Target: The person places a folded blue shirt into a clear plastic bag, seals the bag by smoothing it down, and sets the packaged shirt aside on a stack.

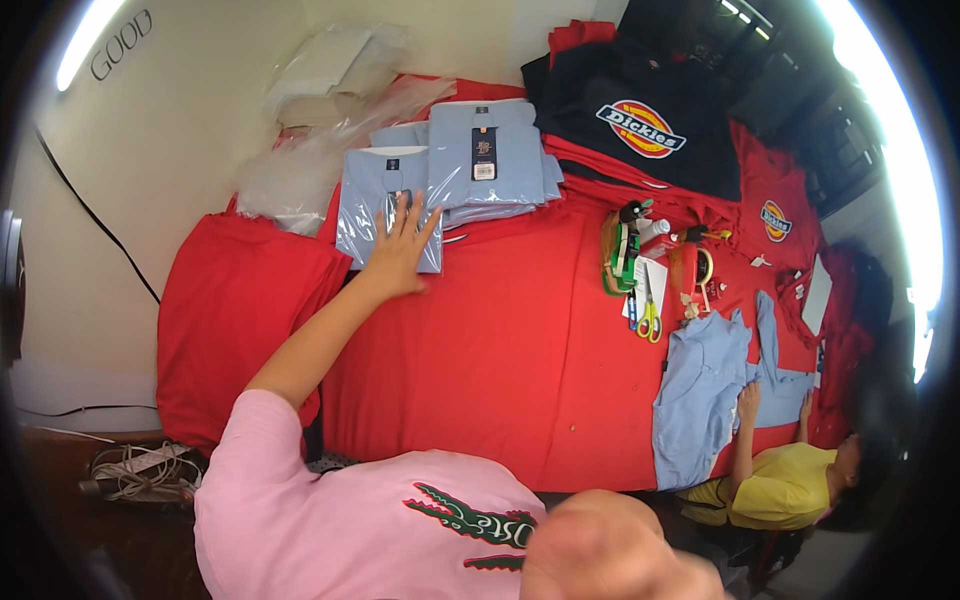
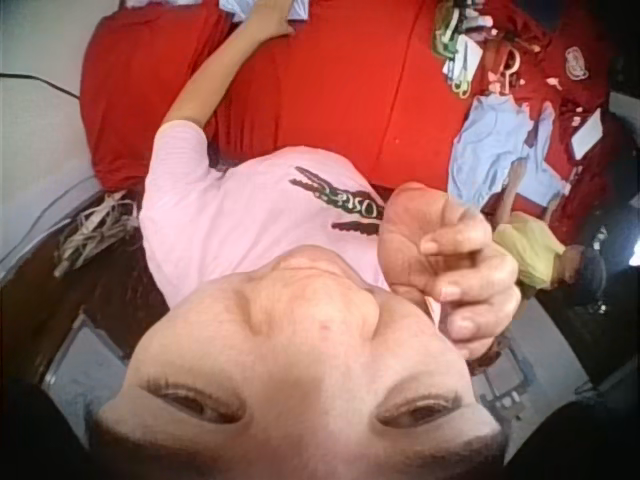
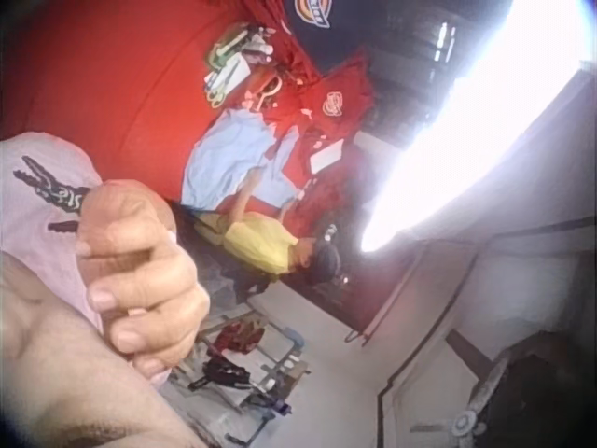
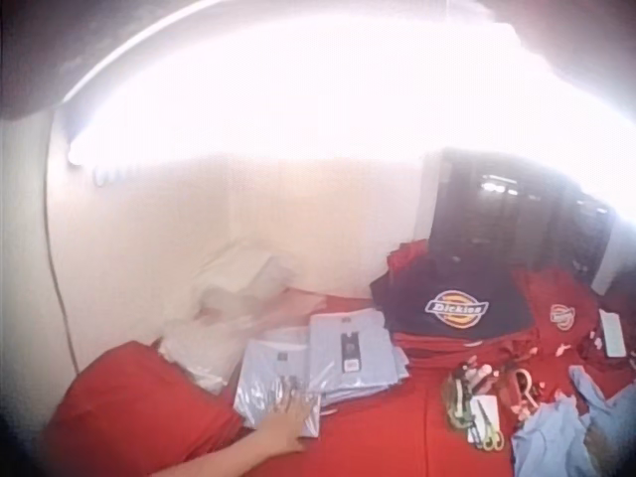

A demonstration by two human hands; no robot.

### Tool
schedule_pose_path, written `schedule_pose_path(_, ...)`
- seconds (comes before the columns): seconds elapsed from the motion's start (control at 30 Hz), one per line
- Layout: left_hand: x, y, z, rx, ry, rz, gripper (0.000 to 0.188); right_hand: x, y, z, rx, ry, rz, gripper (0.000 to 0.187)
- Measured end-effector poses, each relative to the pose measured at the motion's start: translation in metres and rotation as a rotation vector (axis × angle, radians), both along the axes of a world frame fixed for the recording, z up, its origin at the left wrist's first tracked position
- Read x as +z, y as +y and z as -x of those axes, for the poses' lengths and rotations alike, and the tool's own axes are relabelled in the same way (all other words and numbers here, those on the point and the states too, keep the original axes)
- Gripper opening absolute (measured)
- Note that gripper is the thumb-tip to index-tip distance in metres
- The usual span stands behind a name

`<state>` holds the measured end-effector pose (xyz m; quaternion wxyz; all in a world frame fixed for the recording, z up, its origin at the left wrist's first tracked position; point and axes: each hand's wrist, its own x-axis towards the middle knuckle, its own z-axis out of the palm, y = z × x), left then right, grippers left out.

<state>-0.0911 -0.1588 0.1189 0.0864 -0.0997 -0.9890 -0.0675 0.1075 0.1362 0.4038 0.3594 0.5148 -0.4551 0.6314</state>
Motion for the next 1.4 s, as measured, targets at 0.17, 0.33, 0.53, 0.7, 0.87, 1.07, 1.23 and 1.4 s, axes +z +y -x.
schedule_pose_path(0.17, -0.062, -0.052, -0.016, 0.256, 0.142, 0.232, 0.096, 0.038, -0.058, 0.018, -0.008, 0.441, 0.425, 0.035)
schedule_pose_path(0.33, -0.057, -0.055, 0.043, 0.158, 0.2, 0.198, 0.082, 0.013, -0.07, 0.011, 0.148, 0.45, 0.319, 0.037)
schedule_pose_path(0.53, -0.037, -0.079, 0.093, 0.003, -0.024, -0.03, 0.092, -0.019, -0.064, -0.004, 0.158, 0.161, -0.125, 0.042)
schedule_pose_path(0.7, -0.022, -0.166, 0.116, -0.024, 0.04, -0.718, 0.059, -0.065, -0.024, 0.027, -0.068, -0.027, -0.709, 0.027)
schedule_pose_path(0.87, -0.053, -0.266, 0.089, 0.766, 0.686, 0.125, 0.032, -0.144, -0.003, 0.036, -0.34, -0.38, -0.961, 0.029)
schedule_pose_path(1.07, 0.009, -0.291, 0.079, 0.984, 0.263, -0.222, 0.026, -0.167, 0.02, 0.051, -0.48, -0.55, -1.046, 0.03)
schedule_pose_path(1.23, 0.081, -0.303, 0.05, 0.809, 0.746, -0.612, 0.026, -0.176, 0.011, 0.054, -0.442, -0.613, -0.967, 0.031)
schedule_pose_path(1.4, 0.164, -0.168, 0.012, 0.034, 0.124, -1.691, 0.021, -0.17, -0.003, 0.045, -0.444, -0.584, -0.891, 0.048)
